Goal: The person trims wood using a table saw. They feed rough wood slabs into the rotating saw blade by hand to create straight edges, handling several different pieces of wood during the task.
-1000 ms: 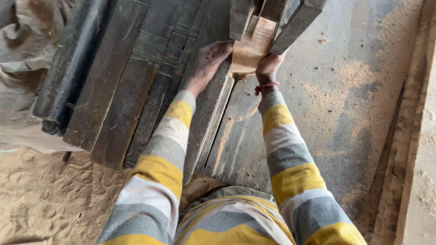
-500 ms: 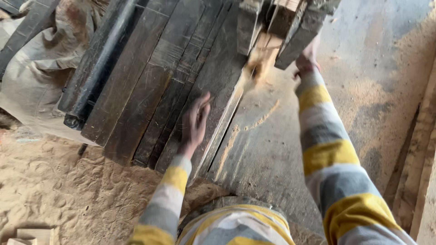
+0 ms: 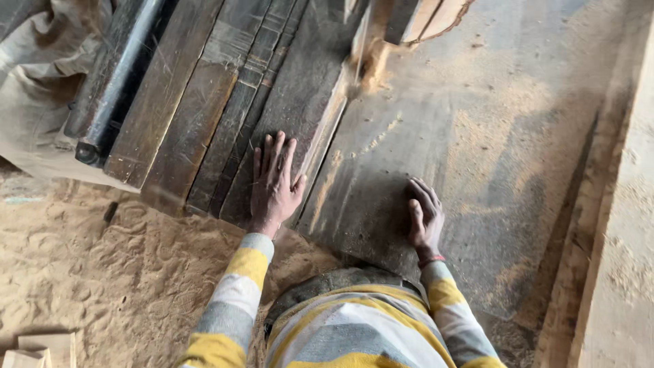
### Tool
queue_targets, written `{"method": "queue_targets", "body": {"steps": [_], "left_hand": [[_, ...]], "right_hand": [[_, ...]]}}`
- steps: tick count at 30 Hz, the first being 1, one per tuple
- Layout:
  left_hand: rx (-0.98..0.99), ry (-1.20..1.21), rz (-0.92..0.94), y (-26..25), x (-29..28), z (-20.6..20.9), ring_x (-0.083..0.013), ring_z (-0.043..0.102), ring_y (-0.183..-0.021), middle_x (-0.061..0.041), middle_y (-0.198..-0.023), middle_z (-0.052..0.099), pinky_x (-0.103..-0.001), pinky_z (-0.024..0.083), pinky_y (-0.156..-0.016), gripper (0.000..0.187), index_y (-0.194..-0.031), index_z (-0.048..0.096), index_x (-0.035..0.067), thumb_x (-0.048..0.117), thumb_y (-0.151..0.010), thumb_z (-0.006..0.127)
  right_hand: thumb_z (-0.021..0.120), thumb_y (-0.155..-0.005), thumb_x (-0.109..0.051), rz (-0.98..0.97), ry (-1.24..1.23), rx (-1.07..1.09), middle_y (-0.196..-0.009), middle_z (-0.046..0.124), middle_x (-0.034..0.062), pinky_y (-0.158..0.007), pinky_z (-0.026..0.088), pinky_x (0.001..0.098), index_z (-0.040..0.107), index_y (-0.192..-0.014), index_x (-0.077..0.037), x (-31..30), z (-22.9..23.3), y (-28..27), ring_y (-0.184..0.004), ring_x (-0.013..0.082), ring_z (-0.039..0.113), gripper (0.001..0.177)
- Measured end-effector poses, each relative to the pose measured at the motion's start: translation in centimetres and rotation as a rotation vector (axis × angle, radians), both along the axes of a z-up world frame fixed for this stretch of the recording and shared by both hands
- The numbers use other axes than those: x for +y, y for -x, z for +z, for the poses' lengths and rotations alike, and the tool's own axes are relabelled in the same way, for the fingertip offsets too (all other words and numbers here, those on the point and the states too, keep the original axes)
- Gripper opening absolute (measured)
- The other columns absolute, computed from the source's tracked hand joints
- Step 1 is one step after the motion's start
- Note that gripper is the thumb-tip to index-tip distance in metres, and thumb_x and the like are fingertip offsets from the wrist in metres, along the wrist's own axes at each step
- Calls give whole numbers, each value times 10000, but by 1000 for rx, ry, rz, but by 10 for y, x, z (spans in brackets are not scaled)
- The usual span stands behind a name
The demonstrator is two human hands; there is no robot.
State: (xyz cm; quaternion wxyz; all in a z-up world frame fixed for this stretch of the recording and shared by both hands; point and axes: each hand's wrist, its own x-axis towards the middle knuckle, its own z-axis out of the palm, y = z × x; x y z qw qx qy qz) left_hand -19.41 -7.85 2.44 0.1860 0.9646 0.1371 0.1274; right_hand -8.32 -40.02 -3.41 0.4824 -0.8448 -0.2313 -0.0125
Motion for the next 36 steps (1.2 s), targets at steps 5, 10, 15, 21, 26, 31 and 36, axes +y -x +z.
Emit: {"method": "queue_targets", "body": {"steps": [5, 10, 15, 21, 26, 31, 36], "left_hand": [[-19, -10, -2, 0, 1, -4, -407, 212, -1580, -169, -1702, 249, -556, 156, -1293, 805, -1618, 319, 104, 271, -922, 687], [-29, -32, -3, 2, 0, -9, -401, 212, -1579, -168, -1701, 252, -562, 156, -1292, 804, -1613, 328, 96, 272, -919, 695], [-8, -70, 14, 2, -2, -15, -398, 216, -1585, -173, -1710, 252, -557, 160, -1293, 793, -1625, 320, 79, 290, -945, 669], [-42, -10, -10, 12, -6, -24, -403, 202, -1582, -208, -1705, 237, -576, 142, -1287, 760, -1630, 283, 39, 451, -1039, 527], [-24, 216, 52, 7, -17, -29, -345, 163, -1644, -164, -1754, 175, -552, 74, -1336, 809, -1657, 234, 95, 603, -1044, 381], [-378, 679, 38, -2, -105, 9, -365, 39, -1665, -174, -1780, -1, -579, 107, -1326, 974, -1681, 80, 89, 708, -1008, 413], [-16, 798, 95, -14, -133, 1, -396, 291, -1473, -262, -1683, 97, -601, 342, -1128, 1159, -1616, 46, -16, 596, -837, 647]], "right_hand": [[510, -1040, -406, -35, -73, 105, -1358, 676, 177, -1106, 464, 430, 676, -1302, -38, 0, 12, 2, -1294, 350, 632, 481], [529, -1050, -436, -95, -96, 136, -1329, 706, 154, -1082, 505, 448, 706, -1284, -48, -7, -3, -6, -1260, 309, 667, 487], [513, -1025, -529, -167, -49, 5, -1292, 702, 164, -963, 580, 490, 724, -1227, -92, -19, -6, -36, -1159, 274, 692, 526], [545, -1069, -592, -217, -44, -312, -1487, 588, 153, -1170, 501, 559, 597, -1454, -120, -17, 75, -72, -1372, 313, 590, 611], [555, -972, -743, -235, 207, -233, -1699, 305, 199, -1225, 184, 688, 369, -1637, -139, -1, 133, -63, -1552, 376, 340, 917], [441, -979, -762, -234, 297, -280, -1728, 305, 136, -1288, 189, 669, 368, -1648, -200, 5, 127, -21, -1583, 345, 340, 877], [397, -1006, -740, -281, 61, -12, -1687, 336, 166, -1251, 290, 592, 407, -1604, -147, -8, 99, 19, -1549, 341, 362, 842]]}}
